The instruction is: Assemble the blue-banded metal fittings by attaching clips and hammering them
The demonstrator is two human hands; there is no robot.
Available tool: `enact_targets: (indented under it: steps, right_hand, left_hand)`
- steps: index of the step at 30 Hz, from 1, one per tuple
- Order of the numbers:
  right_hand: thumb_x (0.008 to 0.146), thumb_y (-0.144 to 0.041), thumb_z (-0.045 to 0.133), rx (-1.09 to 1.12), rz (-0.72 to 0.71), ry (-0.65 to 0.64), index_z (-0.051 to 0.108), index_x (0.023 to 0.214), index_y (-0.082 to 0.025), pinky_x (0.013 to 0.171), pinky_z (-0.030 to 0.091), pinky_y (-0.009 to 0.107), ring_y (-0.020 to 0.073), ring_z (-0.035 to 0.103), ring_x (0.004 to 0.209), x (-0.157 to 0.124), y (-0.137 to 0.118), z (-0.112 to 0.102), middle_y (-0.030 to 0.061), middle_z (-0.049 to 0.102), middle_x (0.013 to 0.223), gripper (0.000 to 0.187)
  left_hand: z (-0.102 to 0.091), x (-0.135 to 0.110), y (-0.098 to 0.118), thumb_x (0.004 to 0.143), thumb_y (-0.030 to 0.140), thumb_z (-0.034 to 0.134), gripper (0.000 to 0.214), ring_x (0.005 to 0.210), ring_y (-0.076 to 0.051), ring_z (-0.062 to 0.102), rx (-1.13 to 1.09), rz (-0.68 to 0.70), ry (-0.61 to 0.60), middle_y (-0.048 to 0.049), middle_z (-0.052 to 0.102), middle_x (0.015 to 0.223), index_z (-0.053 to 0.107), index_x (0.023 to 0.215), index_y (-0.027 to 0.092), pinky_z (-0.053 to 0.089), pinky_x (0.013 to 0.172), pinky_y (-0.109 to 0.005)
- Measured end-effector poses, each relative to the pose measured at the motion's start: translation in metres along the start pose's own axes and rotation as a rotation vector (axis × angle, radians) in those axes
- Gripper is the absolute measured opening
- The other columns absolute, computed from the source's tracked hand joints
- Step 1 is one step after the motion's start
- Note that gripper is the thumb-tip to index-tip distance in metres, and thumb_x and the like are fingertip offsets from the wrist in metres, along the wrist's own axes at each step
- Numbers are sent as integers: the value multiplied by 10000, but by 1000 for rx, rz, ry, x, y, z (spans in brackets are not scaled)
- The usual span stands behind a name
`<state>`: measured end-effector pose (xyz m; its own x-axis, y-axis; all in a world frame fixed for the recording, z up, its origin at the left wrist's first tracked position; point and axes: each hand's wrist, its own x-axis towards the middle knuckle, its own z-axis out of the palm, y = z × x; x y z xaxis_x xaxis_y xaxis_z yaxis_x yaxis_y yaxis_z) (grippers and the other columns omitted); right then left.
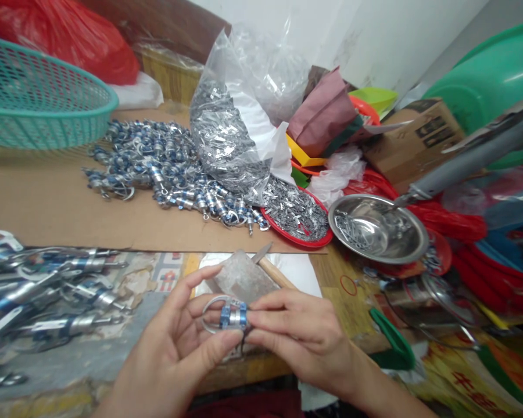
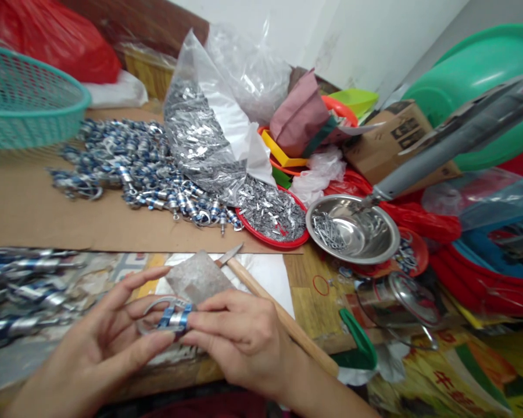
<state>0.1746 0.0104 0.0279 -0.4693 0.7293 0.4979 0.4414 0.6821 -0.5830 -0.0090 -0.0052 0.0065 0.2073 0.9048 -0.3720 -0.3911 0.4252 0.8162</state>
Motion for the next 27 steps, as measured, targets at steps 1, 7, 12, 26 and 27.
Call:
enact_targets:
  steps: [1,7,12,26,27]
  right_hand:
    - [839,-219,594,-105,52,-24,725,881,-144,725,561,220,144,681,794,5,10,-7,89,719,883,157]
    - [884,-176,503,-890,571,-186,683,1000,-179,856,489,347,221,645,957,37,104,-56,91,701,986,214]
    - [894,-300,531,-971,647,-398,576,1076,-165,809,504,382,179,602,938,46,137,-55,64,601,1092,231]
    - [807,-176,596,-851,594,-223,680,874,-150,788,477,303,177,635,832,48,133,-79,53,692,871,111]
    - [788,-154,596,-829,591,-179,695,860,-153,769,474,290,183,642,808,46,132,-78,58,702,839,122]
  left_hand:
    - [-1,1,0,644,275,781,625,860,-169,678,4,3,-32,24,719,890,451,1174,306,523,767,-215]
    - [-10,8,-4,736,294,704,579,833,-179,684,74,-25,-192,-22,703,875,362,1203,268,512,725,-226]
    - [-12,13,-5,725,287,710,542,832,-199,688,85,-18,-200,-19,703,873,366,1142,262,520,742,-287]
    - [-18,22,-3,673,174,747,363,738,-126,689,103,-34,-154,66,680,752,428,836,234,526,705,-232]
    - [-18,22,-3,671,176,748,361,737,-127,688,108,-36,-151,65,683,749,431,832,233,527,705,-233]
